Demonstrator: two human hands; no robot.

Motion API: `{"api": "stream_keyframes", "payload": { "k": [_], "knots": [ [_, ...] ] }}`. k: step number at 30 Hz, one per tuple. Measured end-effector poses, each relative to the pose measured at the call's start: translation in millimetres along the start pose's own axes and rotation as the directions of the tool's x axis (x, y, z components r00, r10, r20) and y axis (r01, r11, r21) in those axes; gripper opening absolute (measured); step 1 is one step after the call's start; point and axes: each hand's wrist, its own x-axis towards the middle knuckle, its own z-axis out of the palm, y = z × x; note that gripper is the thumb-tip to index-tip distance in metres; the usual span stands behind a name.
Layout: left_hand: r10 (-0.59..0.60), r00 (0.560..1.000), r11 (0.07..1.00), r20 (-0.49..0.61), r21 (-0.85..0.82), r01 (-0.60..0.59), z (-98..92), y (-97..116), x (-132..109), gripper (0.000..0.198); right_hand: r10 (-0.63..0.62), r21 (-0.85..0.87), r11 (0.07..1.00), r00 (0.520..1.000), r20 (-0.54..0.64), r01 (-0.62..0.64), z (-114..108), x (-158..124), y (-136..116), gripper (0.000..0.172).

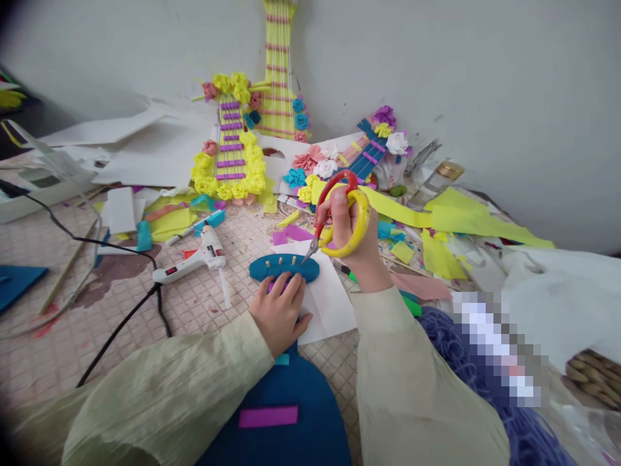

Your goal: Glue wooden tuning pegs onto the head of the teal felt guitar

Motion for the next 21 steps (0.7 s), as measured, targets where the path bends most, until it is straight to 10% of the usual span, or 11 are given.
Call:
{"api": "stream_keyframes", "payload": {
  "k": [21],
  "knots": [
    [0.011,1.0,1.0,0.003,0.023,-0.011,0.0,-0.3,0.3,0.051,0.038,0.027,0.999,0.998,0.043,-0.04,-0.8,-1.8,-2.7,0.04]
  ]
}}
